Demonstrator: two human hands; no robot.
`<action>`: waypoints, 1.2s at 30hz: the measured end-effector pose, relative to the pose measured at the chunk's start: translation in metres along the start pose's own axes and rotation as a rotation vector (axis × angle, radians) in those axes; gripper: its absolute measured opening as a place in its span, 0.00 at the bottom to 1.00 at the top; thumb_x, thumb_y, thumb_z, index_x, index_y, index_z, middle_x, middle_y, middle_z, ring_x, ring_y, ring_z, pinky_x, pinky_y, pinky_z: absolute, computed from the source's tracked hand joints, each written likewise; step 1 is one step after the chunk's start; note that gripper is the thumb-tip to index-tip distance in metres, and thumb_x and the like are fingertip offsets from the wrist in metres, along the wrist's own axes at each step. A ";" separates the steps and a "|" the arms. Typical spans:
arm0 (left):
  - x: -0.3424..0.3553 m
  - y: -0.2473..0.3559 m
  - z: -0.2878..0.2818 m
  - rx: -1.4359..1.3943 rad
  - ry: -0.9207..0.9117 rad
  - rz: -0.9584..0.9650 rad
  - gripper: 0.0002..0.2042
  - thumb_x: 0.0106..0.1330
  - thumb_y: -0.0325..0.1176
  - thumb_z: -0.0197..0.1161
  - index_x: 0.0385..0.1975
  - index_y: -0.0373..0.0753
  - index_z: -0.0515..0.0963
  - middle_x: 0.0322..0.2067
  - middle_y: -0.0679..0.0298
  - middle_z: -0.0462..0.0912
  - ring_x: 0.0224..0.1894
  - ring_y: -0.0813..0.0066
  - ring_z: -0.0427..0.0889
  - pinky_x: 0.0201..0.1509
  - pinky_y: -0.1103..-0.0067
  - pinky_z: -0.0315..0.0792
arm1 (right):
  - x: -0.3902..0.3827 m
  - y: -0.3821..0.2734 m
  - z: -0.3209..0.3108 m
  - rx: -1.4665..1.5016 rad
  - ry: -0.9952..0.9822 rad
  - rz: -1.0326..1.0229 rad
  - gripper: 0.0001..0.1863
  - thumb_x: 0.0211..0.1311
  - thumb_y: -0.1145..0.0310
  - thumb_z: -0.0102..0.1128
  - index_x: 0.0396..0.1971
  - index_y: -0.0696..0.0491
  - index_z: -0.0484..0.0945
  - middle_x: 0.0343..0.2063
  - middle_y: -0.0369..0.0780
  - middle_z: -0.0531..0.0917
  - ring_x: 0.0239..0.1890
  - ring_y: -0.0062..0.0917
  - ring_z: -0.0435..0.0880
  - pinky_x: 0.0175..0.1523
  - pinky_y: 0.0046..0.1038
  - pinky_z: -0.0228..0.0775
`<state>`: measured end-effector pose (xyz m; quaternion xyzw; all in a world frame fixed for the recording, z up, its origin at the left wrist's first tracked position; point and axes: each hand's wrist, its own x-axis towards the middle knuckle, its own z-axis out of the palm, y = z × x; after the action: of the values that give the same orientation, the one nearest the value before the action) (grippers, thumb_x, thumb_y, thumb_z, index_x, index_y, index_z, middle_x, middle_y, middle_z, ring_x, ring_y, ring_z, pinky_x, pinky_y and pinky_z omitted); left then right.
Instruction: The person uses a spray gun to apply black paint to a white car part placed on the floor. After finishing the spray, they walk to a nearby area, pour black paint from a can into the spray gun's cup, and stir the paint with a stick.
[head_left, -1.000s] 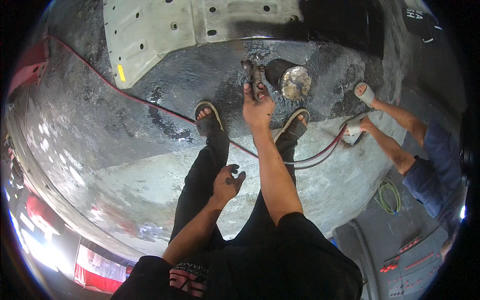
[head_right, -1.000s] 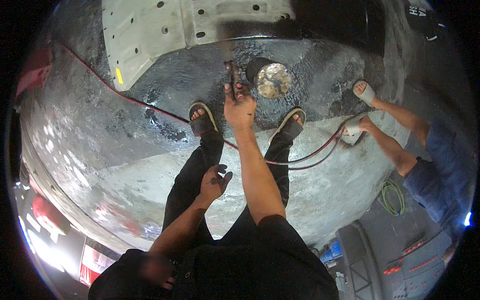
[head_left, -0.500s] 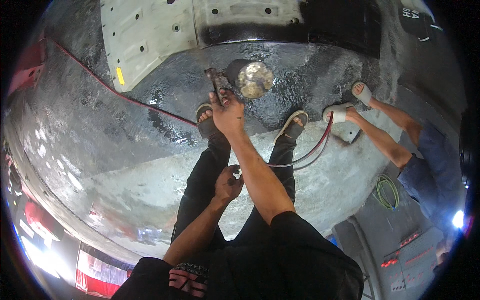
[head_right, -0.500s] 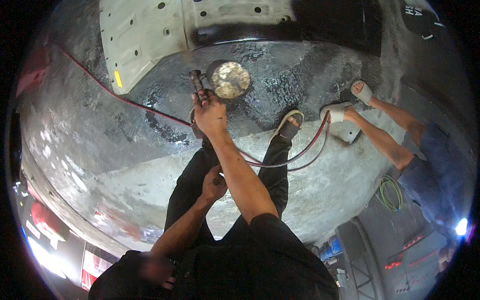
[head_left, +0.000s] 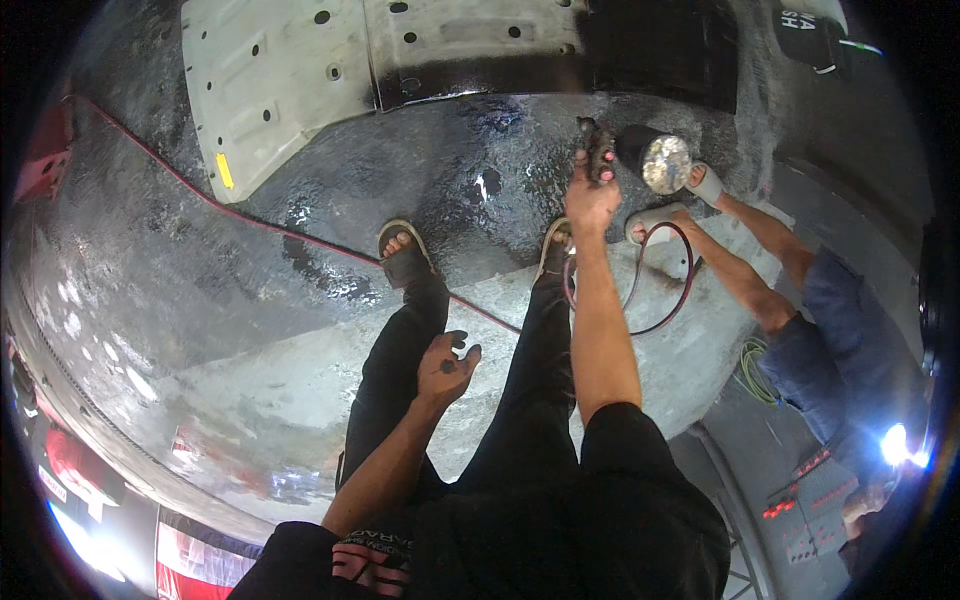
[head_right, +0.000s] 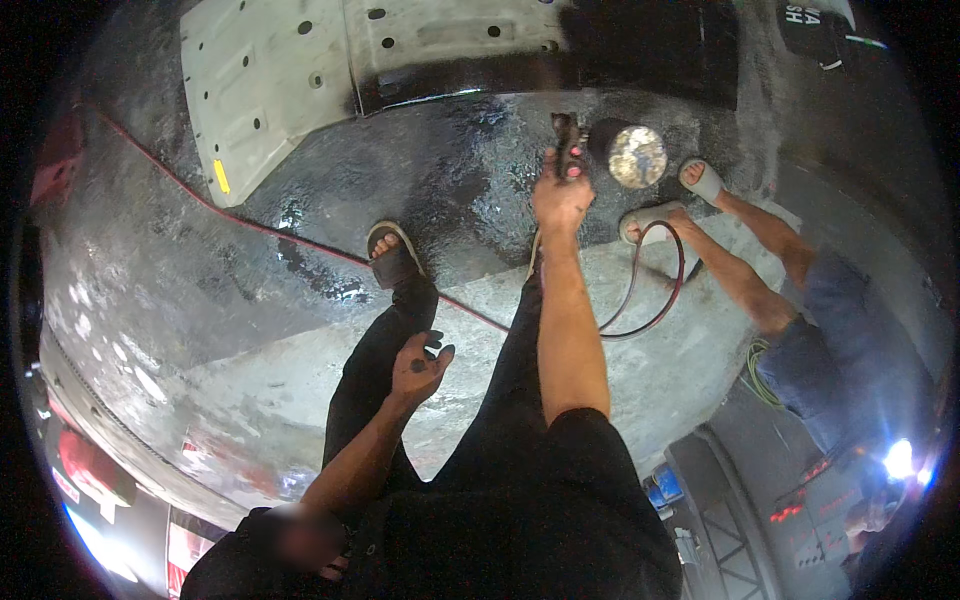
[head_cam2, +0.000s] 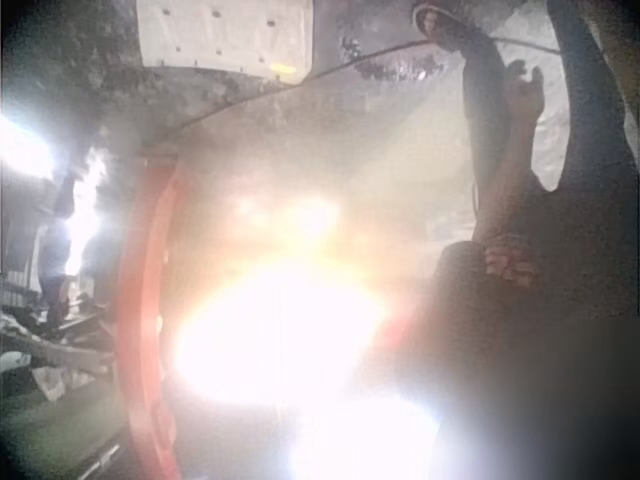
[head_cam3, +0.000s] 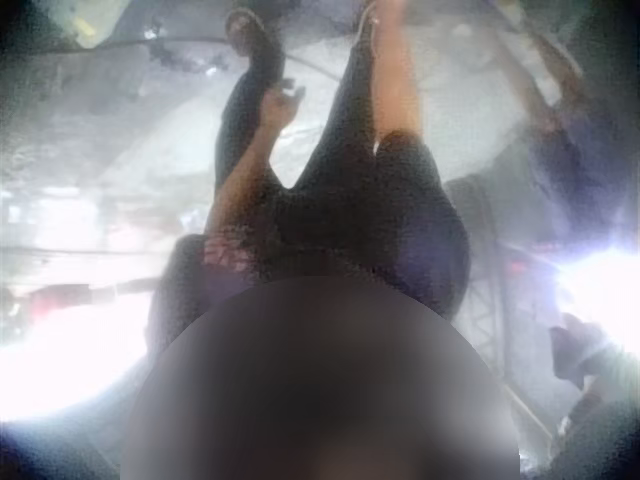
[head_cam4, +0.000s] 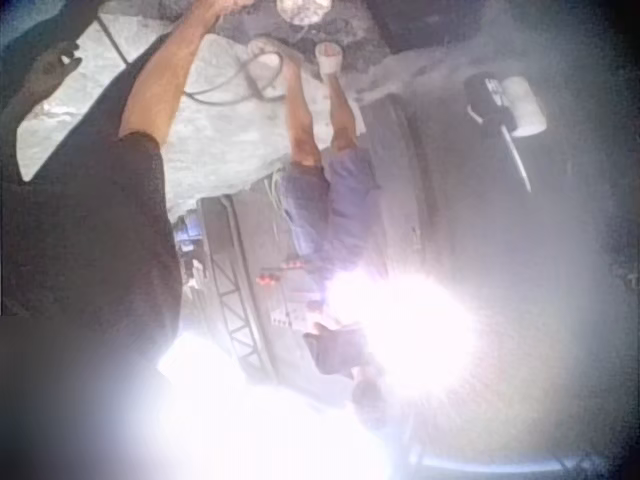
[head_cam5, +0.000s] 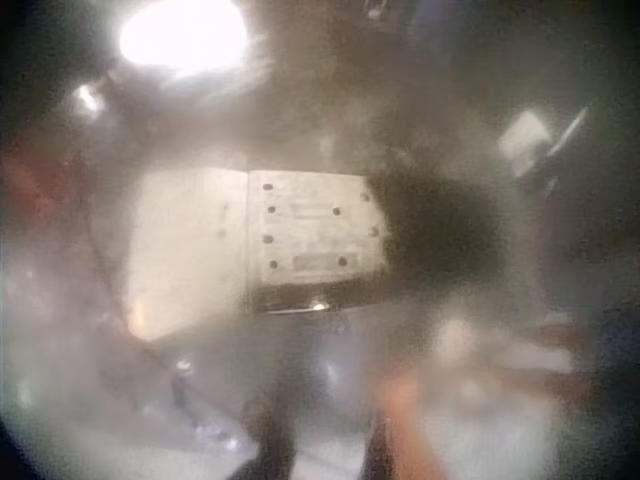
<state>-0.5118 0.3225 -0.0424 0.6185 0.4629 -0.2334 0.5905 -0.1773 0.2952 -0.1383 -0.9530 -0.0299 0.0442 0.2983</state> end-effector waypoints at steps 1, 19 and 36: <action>0.001 0.001 -0.001 0.013 -0.021 -0.035 0.22 0.61 0.43 0.68 0.48 0.34 0.79 0.45 0.48 0.82 0.40 0.55 0.85 0.47 0.66 0.78 | 0.013 0.002 -0.006 -0.046 0.025 0.014 0.21 0.62 0.56 0.68 0.38 0.63 0.82 0.35 0.55 0.86 0.42 0.49 0.86 0.47 0.39 0.76; -0.005 -0.014 0.002 -0.021 0.106 0.095 0.19 0.59 0.42 0.72 0.45 0.37 0.81 0.39 0.54 0.83 0.36 0.58 0.84 0.41 0.67 0.77 | -0.013 -0.079 0.046 0.253 -0.098 -0.118 0.20 0.62 0.57 0.69 0.36 0.62 0.81 0.31 0.53 0.86 0.39 0.44 0.88 0.45 0.34 0.76; -0.011 0.008 -0.048 -0.335 0.349 -0.010 0.17 0.63 0.37 0.68 0.46 0.31 0.79 0.41 0.50 0.85 0.45 0.57 0.86 0.50 0.71 0.77 | -0.137 -0.189 0.068 0.263 -0.491 -0.079 0.18 0.62 0.62 0.69 0.39 0.63 0.79 0.20 0.42 0.76 0.26 0.33 0.83 0.36 0.28 0.74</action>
<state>-0.5225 0.3661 -0.0196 0.5405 0.5933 -0.0455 0.5948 -0.3263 0.4778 -0.0770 -0.8649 -0.1323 0.2658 0.4048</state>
